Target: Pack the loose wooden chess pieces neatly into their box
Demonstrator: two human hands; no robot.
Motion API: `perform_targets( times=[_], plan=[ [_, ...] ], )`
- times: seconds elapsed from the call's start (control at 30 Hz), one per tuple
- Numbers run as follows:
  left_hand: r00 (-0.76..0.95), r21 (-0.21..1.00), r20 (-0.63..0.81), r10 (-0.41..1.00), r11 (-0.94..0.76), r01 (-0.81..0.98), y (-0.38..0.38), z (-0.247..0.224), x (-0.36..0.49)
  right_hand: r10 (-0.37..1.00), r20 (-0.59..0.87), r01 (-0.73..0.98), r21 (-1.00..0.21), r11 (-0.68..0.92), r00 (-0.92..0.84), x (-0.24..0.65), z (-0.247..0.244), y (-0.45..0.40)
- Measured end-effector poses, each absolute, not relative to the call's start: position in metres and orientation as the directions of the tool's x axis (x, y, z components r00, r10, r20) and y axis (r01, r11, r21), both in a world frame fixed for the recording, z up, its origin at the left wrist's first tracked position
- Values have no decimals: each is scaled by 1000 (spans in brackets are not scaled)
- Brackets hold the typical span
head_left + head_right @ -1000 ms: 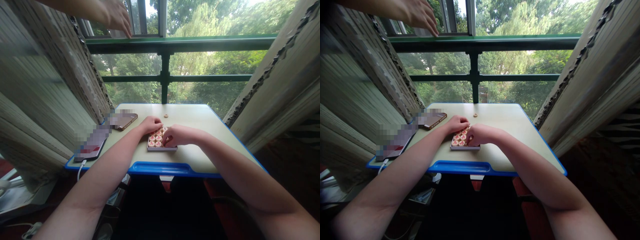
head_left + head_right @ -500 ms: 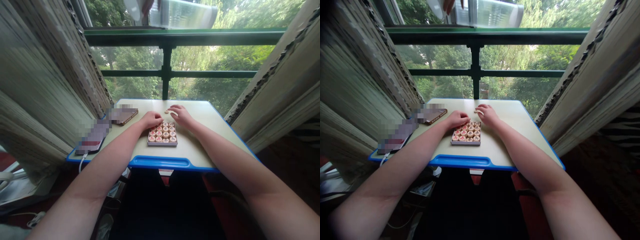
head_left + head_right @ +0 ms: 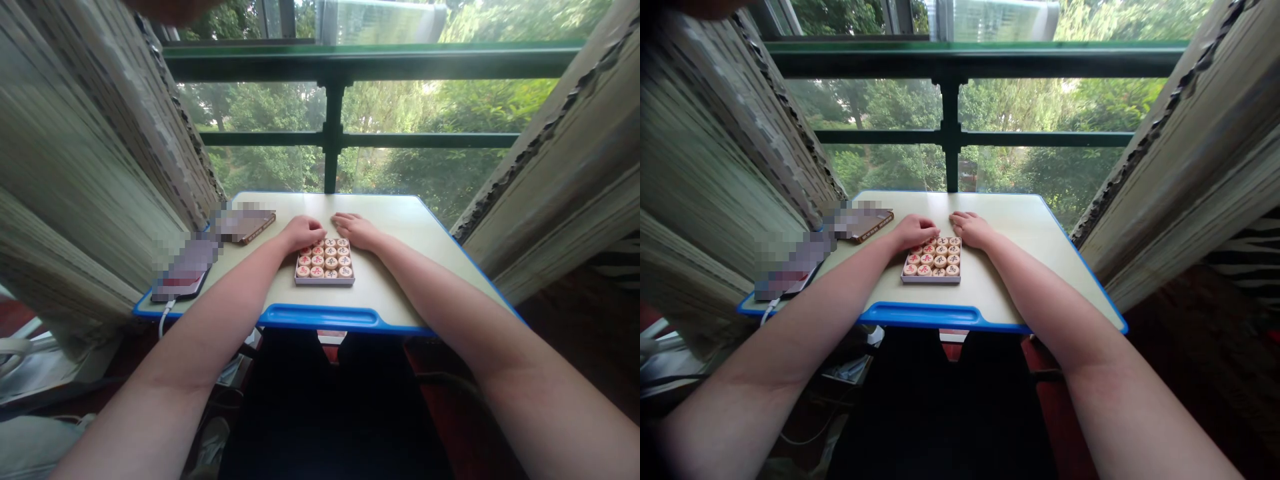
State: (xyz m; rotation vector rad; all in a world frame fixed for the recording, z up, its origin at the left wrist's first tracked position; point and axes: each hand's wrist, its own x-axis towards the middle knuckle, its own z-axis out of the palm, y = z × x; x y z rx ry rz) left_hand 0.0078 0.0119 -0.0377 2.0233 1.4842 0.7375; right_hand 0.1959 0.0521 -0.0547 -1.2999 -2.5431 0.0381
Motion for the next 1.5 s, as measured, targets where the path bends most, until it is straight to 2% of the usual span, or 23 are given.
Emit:
perform_targets(
  times=[0.1,0.23,0.4,0.7,0.8,0.93,1.1,1.23,1.5],
  plan=[
    [252,675,138,958,-277,684,12,-37,8,789,263,786,-145,601,-555,196,-53,50],
    [243,696,83,966,-231,679,10,-36,8,816,355,835,-145,531,-457,195,-52,47],
    [251,694,86,964,-239,680,10,-36,8,847,348,851,-202,485,-401,194,-51,45],
    [264,663,147,953,-293,689,9,-33,7,861,436,708,-520,479,-262,198,-37,25],
    [267,658,143,953,-293,693,9,-32,7,874,389,608,-630,483,-291,195,-31,16],
    [282,648,166,945,-320,691,11,-35,6,898,264,448,-794,410,-353,188,-24,6],
    [298,661,165,940,-330,674,13,-38,4,862,166,378,-847,374,-480,185,-16,-6],
    [319,668,144,937,-330,667,11,-37,4,823,46,295,-921,254,-566,185,-11,-13],
    [312,674,134,941,-317,667,11,-35,5,788,42,226,-947,227,-615,185,-7,-15]
  ],
)
